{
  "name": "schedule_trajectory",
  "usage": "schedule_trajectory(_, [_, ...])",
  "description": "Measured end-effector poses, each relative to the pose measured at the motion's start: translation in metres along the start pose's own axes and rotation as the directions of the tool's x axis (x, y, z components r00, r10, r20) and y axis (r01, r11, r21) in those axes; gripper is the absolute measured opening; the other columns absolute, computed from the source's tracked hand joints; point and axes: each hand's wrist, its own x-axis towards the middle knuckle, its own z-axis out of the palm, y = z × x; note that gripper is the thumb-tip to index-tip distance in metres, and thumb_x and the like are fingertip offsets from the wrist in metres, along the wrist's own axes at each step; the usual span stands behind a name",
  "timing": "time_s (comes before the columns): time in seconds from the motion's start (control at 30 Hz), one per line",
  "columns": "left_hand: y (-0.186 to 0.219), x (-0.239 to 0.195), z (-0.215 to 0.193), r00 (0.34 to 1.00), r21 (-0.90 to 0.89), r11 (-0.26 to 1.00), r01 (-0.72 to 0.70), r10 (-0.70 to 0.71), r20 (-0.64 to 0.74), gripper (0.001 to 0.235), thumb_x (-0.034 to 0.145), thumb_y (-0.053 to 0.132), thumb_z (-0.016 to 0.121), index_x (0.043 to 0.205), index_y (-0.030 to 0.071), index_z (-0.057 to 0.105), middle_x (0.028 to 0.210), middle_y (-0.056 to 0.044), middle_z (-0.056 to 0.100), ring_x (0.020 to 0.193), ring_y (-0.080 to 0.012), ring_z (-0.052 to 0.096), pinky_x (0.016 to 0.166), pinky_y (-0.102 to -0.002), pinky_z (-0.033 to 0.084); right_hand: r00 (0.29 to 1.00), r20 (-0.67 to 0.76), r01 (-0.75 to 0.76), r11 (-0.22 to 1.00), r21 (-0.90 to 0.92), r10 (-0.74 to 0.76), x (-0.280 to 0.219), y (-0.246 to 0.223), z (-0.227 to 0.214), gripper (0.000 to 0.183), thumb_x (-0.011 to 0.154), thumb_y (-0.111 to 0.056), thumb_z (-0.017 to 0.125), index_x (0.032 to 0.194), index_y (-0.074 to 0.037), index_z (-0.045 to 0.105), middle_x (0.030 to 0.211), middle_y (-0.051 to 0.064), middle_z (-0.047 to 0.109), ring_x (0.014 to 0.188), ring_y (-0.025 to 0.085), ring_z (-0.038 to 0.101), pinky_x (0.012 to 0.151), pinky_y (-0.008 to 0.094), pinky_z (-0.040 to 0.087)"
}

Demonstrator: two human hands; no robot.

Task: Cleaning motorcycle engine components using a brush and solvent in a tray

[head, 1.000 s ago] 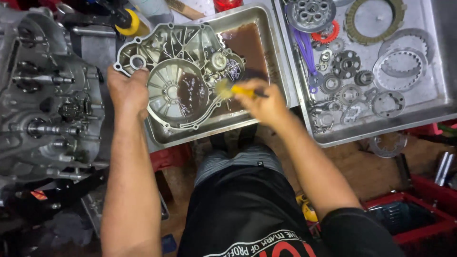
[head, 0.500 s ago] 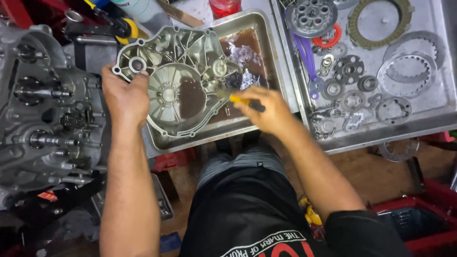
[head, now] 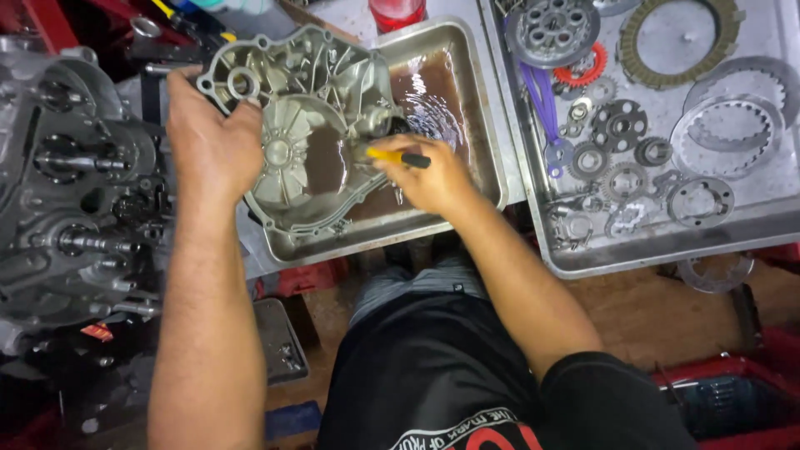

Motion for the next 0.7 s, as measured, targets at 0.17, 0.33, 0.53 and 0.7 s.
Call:
schedule_trajectory(0.17, [-0.015, -0.002, 0.0, 0.99, -0.011, 0.991, -0.135, 0.134, -0.037, 0.038, 0.088, 0.006, 0.072, 0.118, 0.002, 0.05, 0.111, -0.018, 0.07, 0.097, -0.0307, 0.07, 0.086, -0.041, 0.053, 0.949, 0.191, -0.251, 0.968, -0.017, 0.25, 0.008, -0.004, -0.015, 0.02, 0.102, -0.018, 0.065, 0.12, -0.011, 0.069, 0.093, 0.007, 0.077, 0.064, 0.011, 0.07, 0.058, 0.024, 0.065])
schedule_trajectory(0.33, [-0.001, -0.006, -0.002, 0.998, 0.002, 0.998, -0.063, 0.063, -0.018, 0.041, 0.089, 0.005, 0.071, 0.122, 0.005, 0.046, 0.111, -0.014, 0.07, 0.096, -0.0271, 0.069, 0.083, -0.039, 0.054, 0.914, 0.218, -0.336, 0.939, -0.068, 0.343, 0.009, -0.016, -0.01, 0.024, 0.098, -0.028, 0.069, 0.12, -0.02, 0.072, 0.108, 0.009, 0.077, 0.068, 0.015, 0.065, 0.06, 0.032, 0.06])
schedule_trajectory(0.53, [-0.007, -0.009, -0.004, 0.997, -0.003, 0.997, -0.078, 0.078, -0.009, 0.04, 0.09, 0.006, 0.069, 0.122, 0.005, 0.045, 0.109, -0.014, 0.071, 0.094, -0.0274, 0.07, 0.084, -0.039, 0.053, 0.896, 0.233, -0.324, 0.914, -0.244, 0.379, 0.003, -0.003, -0.019, 0.024, 0.103, -0.031, 0.06, 0.121, -0.018, 0.07, 0.108, 0.005, 0.075, 0.069, 0.015, 0.071, 0.06, 0.035, 0.064])
schedule_trajectory(0.7, [-0.009, -0.008, -0.005, 0.995, -0.017, 0.995, -0.098, 0.097, -0.028, 0.038, 0.089, 0.008, 0.068, 0.12, 0.006, 0.047, 0.108, -0.013, 0.072, 0.092, -0.0279, 0.07, 0.082, -0.04, 0.053, 0.734, 0.297, -0.618, 0.782, -0.081, 0.611, 0.016, -0.038, -0.009, 0.018, 0.098, -0.025, 0.064, 0.112, -0.015, 0.07, 0.119, 0.005, 0.075, 0.092, 0.016, 0.075, 0.081, 0.027, 0.07])
